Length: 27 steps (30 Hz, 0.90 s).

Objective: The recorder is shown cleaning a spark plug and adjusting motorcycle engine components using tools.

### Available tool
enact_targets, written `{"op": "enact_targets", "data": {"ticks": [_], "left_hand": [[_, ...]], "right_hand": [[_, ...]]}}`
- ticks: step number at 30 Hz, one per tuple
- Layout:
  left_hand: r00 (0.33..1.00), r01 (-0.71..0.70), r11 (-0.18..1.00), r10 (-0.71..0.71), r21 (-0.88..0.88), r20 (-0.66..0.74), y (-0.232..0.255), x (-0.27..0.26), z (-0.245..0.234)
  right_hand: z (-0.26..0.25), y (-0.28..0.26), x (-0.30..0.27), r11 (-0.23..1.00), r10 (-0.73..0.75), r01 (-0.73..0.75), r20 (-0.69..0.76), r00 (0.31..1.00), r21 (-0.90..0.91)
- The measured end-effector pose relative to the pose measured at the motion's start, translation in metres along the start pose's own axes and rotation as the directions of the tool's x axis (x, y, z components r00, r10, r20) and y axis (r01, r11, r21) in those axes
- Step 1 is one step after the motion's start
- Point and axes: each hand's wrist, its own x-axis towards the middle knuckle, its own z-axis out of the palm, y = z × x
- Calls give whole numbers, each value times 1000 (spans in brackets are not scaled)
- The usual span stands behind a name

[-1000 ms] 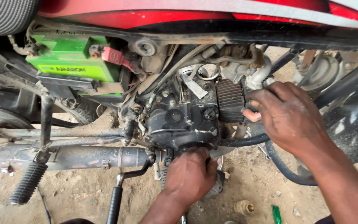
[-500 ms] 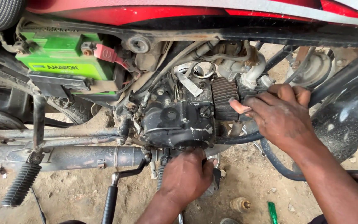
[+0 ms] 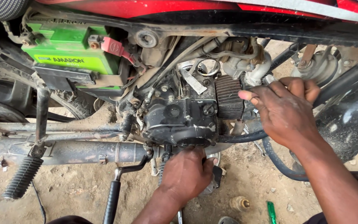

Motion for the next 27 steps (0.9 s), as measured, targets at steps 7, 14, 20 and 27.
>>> {"op": "enact_targets", "data": {"ticks": [7, 14, 20, 27], "left_hand": [[998, 1, 1000, -3, 25, 62, -1, 2, -7], [997, 27, 999, -29, 22, 75, 2, 1, -8], [998, -37, 999, 36, -22, -52, -3, 1, -7], [997, -63, 998, 63, -7, -55, -9, 3, 0]], "right_hand": [[21, 10, 0, 985, 40, 18, -328, 944, 171], [20, -10, 5, 998, -51, 53, -55, 997, 42], [2, -16, 9, 982, 126, -83, -260, 957, 172], [11, -15, 7, 994, 40, -21, -177, 983, 105]]}}
